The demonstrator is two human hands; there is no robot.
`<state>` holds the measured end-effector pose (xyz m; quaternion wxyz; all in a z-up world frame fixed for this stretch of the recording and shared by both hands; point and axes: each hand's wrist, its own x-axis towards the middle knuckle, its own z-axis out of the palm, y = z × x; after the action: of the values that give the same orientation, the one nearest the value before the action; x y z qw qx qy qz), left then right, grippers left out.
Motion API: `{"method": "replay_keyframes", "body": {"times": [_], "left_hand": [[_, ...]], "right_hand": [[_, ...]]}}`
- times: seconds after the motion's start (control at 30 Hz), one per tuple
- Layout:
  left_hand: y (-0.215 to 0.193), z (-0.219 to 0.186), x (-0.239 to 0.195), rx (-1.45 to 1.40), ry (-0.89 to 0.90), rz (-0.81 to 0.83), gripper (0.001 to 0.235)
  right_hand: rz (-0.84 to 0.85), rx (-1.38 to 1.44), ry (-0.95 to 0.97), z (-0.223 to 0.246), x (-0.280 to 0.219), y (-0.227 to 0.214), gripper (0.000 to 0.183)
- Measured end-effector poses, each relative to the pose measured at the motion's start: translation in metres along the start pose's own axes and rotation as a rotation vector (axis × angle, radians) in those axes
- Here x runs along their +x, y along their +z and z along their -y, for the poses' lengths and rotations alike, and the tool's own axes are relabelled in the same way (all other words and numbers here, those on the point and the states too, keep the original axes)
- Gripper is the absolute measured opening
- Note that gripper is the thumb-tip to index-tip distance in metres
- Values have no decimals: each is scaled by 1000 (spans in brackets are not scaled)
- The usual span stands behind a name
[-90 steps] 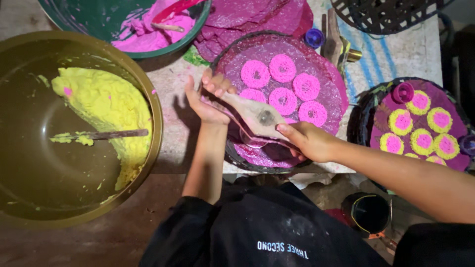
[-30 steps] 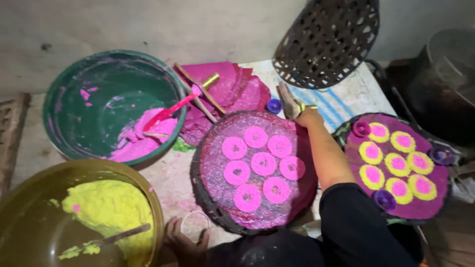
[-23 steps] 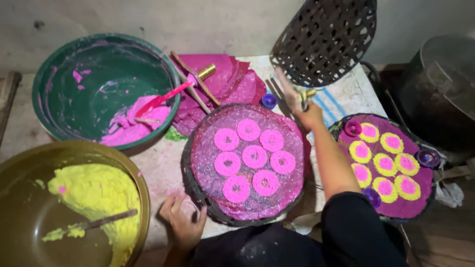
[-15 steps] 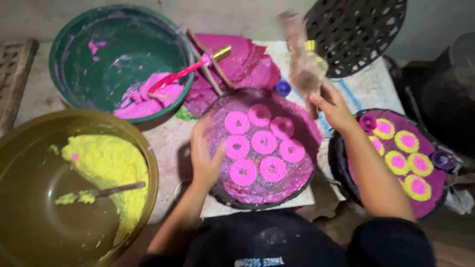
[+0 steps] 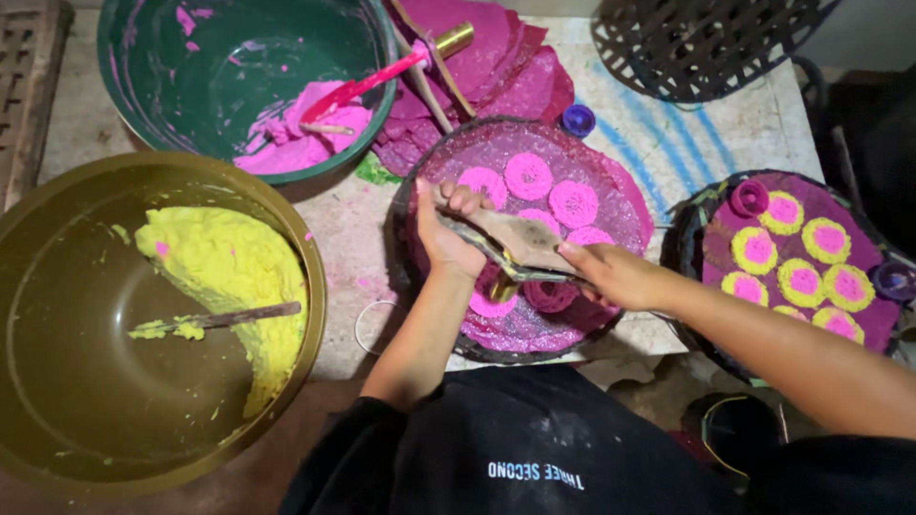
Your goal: The person uses a wooden rolling pin and circular metal cutters to shape pink and yellow dough into ring-shaped pieces. They repeatedly scoop pink dough, roll it flat, cut out circles, and place them on a purple mat, then repeat with yellow dough to create layered decorative items.
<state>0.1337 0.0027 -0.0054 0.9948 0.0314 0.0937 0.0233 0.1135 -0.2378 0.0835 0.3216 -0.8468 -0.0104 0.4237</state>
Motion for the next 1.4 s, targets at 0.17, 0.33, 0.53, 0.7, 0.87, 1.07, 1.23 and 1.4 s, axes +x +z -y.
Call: {"method": "replay_keyframes", "body": {"times": [0.17,0.33,0.53,0.7,0.87,1.07,1.23,1.4], "left_hand": [[-15,-13,-5,-35,4,113,38],[-19,-14,-12,34,42,45,35],[-3,-15,-5,73,109,50,35],[31,-40,1,235,113,159,32],[43,-27,35,140,85,99,32],[3,-31,64,100,112,172,33],[-14,-23,66,66,109,49,34],[-1,-23,83,42,110,162,35]], "right_hand": [[-284,-262,-409,17,-10,35,58],[-241,-255,-349,26,-18,37,56],[-320,-319,-231,22,-3,43,57],[-203,-70,-405,24,12,31,58],[-269,-180,-342,30,16,-3,57],[-464,-332,-374,51,33,23,51],[-409,-390,-260,53,30,14,51],[-520,-395,-339,49,41,12,51]]}}
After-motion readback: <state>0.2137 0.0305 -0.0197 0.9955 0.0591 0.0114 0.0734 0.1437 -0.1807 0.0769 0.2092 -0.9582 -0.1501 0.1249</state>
